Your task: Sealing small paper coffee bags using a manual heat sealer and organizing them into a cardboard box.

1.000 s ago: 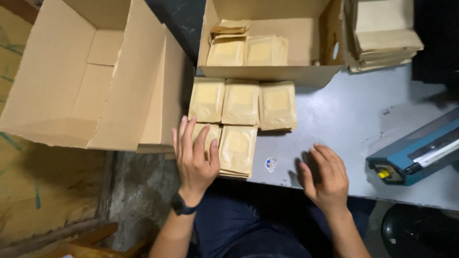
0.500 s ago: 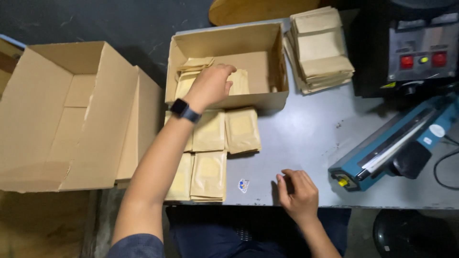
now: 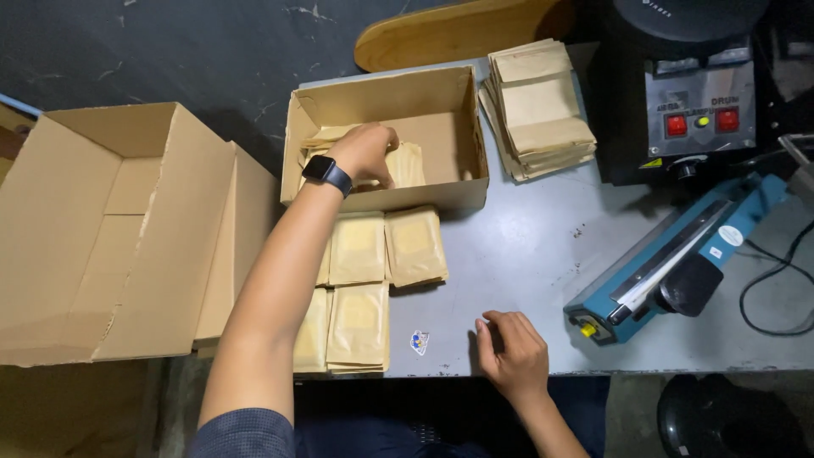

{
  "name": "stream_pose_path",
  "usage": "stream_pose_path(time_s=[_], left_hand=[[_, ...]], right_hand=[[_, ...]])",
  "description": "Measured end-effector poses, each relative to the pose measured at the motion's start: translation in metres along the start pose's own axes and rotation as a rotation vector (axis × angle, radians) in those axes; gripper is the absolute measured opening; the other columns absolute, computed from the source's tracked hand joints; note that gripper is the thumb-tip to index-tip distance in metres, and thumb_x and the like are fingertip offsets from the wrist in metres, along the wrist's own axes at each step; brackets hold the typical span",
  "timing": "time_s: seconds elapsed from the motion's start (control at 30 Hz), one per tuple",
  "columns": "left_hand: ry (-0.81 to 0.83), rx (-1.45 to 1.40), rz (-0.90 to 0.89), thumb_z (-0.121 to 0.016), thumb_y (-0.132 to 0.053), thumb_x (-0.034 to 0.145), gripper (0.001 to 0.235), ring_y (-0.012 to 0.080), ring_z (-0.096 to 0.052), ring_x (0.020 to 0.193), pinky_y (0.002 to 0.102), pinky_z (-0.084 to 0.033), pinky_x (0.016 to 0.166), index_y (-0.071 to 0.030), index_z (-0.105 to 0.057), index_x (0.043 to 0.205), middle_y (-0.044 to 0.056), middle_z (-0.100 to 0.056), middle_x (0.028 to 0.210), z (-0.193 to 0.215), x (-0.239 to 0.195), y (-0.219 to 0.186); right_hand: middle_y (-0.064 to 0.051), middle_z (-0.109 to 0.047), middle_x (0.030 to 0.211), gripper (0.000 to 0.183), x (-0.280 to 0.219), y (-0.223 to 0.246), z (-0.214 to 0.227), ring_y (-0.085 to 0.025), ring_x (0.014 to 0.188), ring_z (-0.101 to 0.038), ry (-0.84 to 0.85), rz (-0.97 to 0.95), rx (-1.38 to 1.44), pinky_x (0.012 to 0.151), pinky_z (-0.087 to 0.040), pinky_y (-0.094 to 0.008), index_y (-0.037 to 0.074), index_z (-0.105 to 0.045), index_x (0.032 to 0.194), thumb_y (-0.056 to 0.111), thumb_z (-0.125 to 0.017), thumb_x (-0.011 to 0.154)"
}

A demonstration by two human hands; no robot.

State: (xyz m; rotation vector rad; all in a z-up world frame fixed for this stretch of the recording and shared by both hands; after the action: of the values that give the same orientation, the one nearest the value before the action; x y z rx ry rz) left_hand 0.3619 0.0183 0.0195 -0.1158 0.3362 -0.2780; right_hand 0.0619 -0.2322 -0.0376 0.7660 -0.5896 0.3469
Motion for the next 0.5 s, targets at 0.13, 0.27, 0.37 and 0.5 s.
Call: stream_pose_path(time_s=[0.13, 0.27, 0.37, 0.5], left_hand=[[-0.021, 0.003, -0.042, -0.100, -0.025, 0.050, 0.090, 0.0344, -0.061, 0.111, 0.042, -0.049, 0.089, -0.009, -0.063, 0.129, 0.017, -0.061, 0.123, -0.004, 0.012, 0.006], [0.031, -0.002, 0.017, -0.100, -0.024, 0.052, 0.093, 0.0362, -0.059, 0.119, 0.044, -0.050, 0.089, -0.010, -0.058, 0.134, 0.016, -0.066, 0.128, 0.003, 0.006, 0.000], [0.030, 0.025, 0.014, -0.100, -0.029, 0.052, 0.075, 0.0367, -0.057, 0.112, 0.046, -0.050, 0.081, -0.007, -0.059, 0.111, 0.019, -0.065, 0.111, 0.004, 0.006, -0.001], [-0.129, -0.005, -0.043, -0.090, -0.026, 0.063, 0.042, 0.0362, -0.066, 0.097, 0.047, -0.050, 0.074, -0.007, -0.067, 0.093, 0.014, -0.072, 0.100, 0.016, 0.003, -0.006]], right_hand=[[-0.004, -0.065, 0.077, 0.008, 0.000, 0.001, 0.000, -0.022, 0.066, -0.060, -0.010, 0.006, -0.007, 0.063, -0.048, -0.031, 0.005, -0.066, 0.093, 0.013, -0.064, 0.096], [-0.004, -0.064, 0.076, 0.007, 0.001, 0.003, 0.001, -0.021, 0.063, -0.057, -0.002, 0.003, -0.003, 0.060, -0.046, -0.031, 0.006, -0.065, 0.091, 0.012, -0.064, 0.095], [-0.003, -0.064, 0.073, 0.009, -0.001, 0.003, 0.001, -0.020, 0.063, -0.057, 0.000, 0.002, -0.018, 0.057, -0.045, -0.030, 0.006, -0.065, 0.091, 0.013, -0.063, 0.096], [-0.003, -0.064, 0.074, 0.009, -0.002, 0.003, 0.001, -0.020, 0.063, -0.057, 0.008, -0.001, -0.031, 0.057, -0.043, -0.031, 0.008, -0.065, 0.090, 0.014, -0.062, 0.096]])
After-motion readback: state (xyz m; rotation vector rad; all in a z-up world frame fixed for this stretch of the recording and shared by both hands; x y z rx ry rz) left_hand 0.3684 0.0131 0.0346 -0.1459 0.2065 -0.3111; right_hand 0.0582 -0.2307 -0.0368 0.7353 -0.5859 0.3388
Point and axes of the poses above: each hand's wrist, its own x-axis towards the middle knuckle, its own z-axis out of the back of the hand, y = z × x, the point moved 5 cm from there along x, towards the middle knuckle
